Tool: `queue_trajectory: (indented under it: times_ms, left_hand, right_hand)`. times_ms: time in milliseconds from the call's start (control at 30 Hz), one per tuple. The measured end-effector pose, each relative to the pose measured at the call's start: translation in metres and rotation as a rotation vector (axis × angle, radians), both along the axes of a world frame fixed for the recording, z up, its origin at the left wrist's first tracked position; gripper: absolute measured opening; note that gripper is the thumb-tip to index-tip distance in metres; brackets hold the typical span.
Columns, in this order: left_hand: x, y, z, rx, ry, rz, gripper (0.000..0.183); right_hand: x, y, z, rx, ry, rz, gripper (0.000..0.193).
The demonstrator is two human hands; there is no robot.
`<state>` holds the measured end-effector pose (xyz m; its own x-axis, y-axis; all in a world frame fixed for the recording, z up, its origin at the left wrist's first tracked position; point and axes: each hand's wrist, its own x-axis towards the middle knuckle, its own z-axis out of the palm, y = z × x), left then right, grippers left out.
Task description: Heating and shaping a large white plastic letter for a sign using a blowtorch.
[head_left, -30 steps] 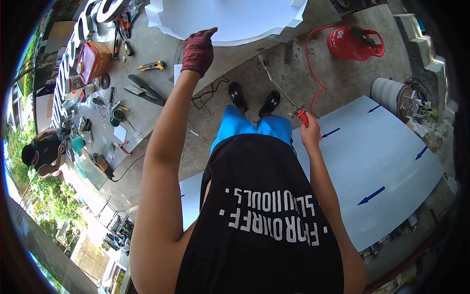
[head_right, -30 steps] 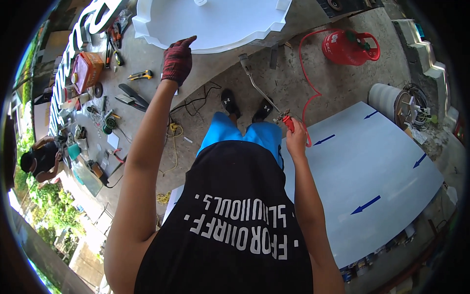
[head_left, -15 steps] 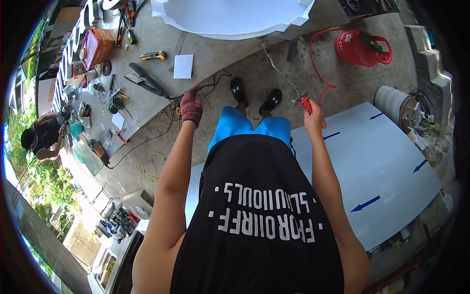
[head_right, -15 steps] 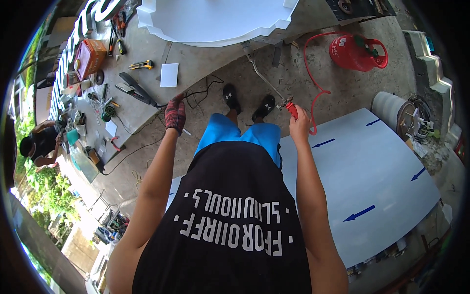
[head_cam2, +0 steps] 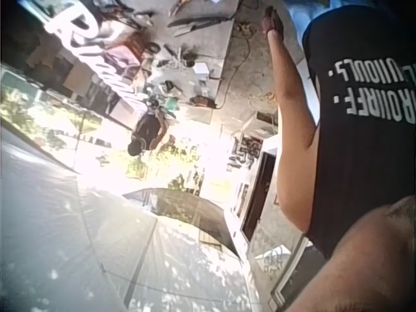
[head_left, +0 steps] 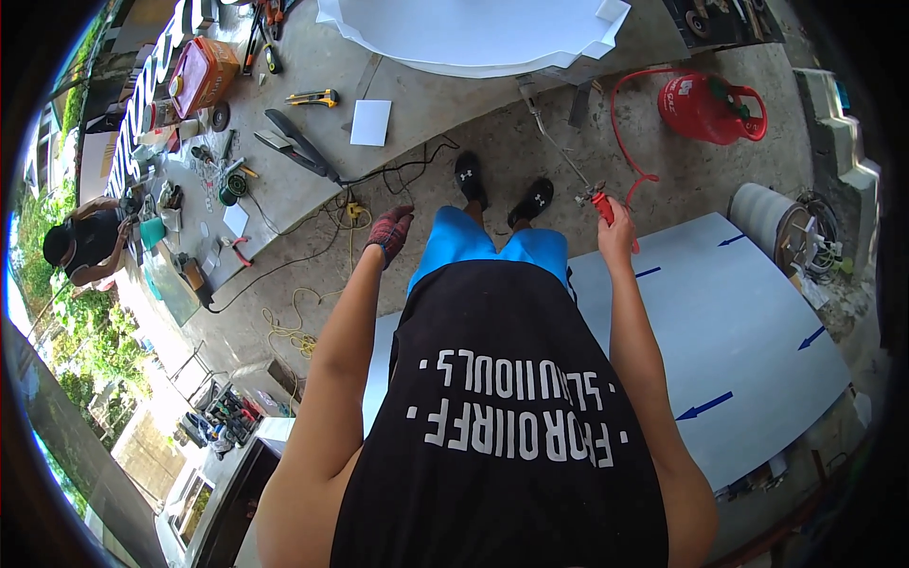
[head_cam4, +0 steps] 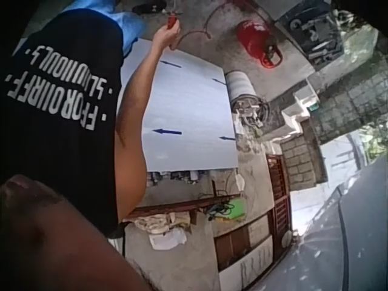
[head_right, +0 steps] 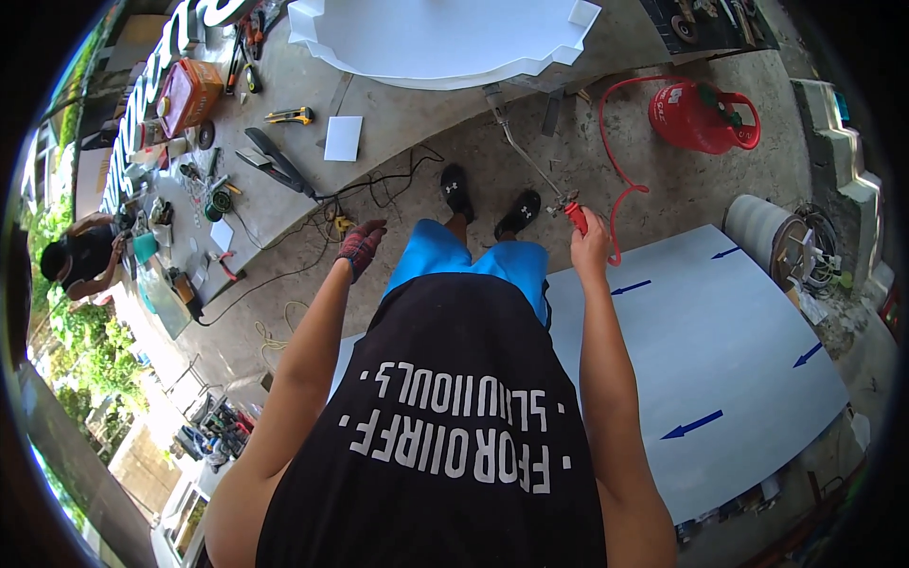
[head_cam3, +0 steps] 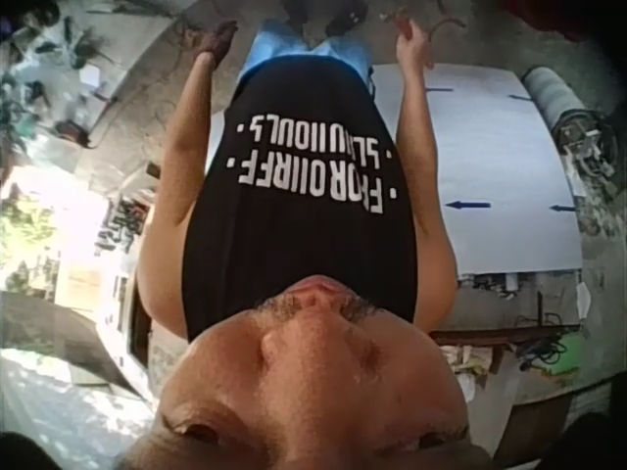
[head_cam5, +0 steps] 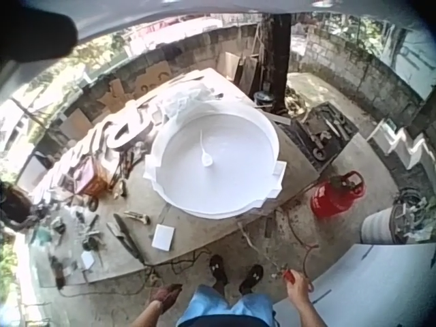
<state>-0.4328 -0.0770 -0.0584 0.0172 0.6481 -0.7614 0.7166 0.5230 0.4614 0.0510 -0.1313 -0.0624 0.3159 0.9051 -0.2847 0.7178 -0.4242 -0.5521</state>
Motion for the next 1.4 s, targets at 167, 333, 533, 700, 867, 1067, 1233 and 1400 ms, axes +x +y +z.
queue_trajectory:
  times_ms: [167, 333, 533, 700, 867, 1067, 1233, 1400]
  left_hand:
    - [0.000, 0.008, -0.011, 0.033, -0.094, 0.021, 0.040]
    - [0.001, 0.012, -0.008, 0.046, -0.087, -0.009, 0.040]
    - [-0.006, 0.000, -0.009, 0.012, -0.077, 0.042, 0.036]
    - [-0.004, -0.002, 0.001, 0.033, 0.006, -0.043, 0.037]
    - [-0.005, -0.003, 0.000, 0.037, 0.001, -0.043, 0.039]
    - [-0.014, -0.007, -0.016, 0.001, -0.077, 0.006, 0.041]
    - [-0.015, -0.009, -0.020, 0.043, -0.085, 0.063, 0.035]
    - [-0.016, -0.009, -0.020, 0.021, -0.090, 0.079, 0.035]
  right_hand:
    - [-0.002, 0.001, -0.002, -0.004, 0.009, -0.007, 0.045]
    - [0.000, 0.000, -0.005, -0.011, 0.005, -0.007, 0.045]
    - [-0.003, 0.000, -0.006, 0.006, 0.010, -0.010, 0.046]
    - [-0.005, 0.000, -0.003, 0.006, 0.008, 0.000, 0.047]
    - [-0.010, 0.002, -0.001, 0.017, 0.024, -0.005, 0.046]
    - [-0.016, 0.004, 0.000, -0.001, 0.023, -0.001, 0.045]
    - [-0.019, 0.001, -0.002, 0.006, 0.050, -0.014, 0.045]
    - [-0.025, 0.001, 0.002, 0.000, 0.059, -0.001, 0.044]
